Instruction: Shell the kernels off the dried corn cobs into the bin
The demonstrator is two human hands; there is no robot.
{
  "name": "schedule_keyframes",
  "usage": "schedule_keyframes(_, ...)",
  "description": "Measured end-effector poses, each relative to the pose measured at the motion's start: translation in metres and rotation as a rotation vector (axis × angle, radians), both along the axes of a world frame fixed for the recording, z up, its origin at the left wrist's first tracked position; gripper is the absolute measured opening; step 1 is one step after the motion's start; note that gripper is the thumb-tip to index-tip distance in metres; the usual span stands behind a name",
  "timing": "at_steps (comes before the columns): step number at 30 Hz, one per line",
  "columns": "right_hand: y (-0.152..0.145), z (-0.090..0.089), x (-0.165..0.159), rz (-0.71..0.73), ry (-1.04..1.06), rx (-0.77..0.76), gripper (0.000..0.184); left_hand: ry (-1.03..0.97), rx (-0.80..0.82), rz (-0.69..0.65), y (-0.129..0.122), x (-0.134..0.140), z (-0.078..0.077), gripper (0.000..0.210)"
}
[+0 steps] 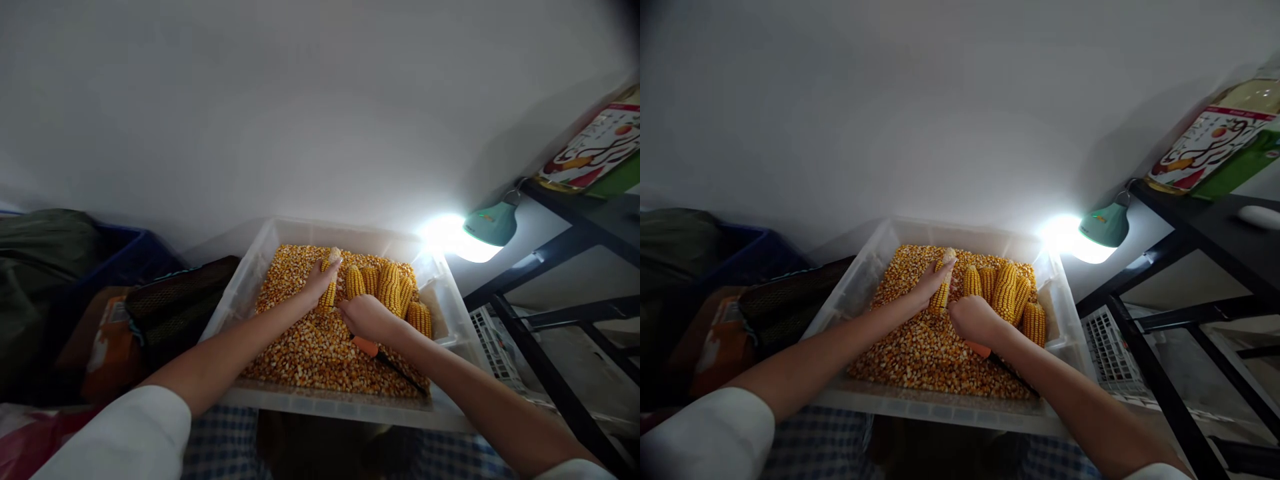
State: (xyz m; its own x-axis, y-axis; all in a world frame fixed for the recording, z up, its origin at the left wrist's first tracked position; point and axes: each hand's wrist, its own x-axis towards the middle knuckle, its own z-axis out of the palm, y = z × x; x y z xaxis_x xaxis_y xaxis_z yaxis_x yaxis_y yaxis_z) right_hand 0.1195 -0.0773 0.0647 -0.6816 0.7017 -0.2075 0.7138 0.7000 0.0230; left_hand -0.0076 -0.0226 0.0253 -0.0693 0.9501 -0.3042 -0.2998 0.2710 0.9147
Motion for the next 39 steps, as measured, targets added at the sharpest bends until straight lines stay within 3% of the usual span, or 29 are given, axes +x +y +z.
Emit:
schedule_keyframes(4,0.004,-0.001,0.002,-0.025,0.037,0.028,0.037,0.131,0.021,-0.034,0.001,0.000,-0.001,0.037)
schedule_keyframes(14,0.009,0.006,0.011,-0.067,0.108,0.005,0.043,0.012,-0.023,-0.134,0.002,0.003,-0.006,0.040)
schedule_keyframes(19,0.010,0.005,0.011,-0.070,0.096,0.011,0.043,-0.004,-0.048,-0.144,0.000,0.005,-0.004,0.039)
schedule_keyframes(28,0.010,0.004,0.013,-0.090,0.097,0.014,0.046,0.001,-0.067,-0.185,0.002,0.003,-0.012,0.043)
schedule_keyframes(39,0.015,-0.001,0.014,-0.150,0.264,0.044,0.043,0.001,-0.074,-0.155,0.001,0.004,-0.001,0.046)
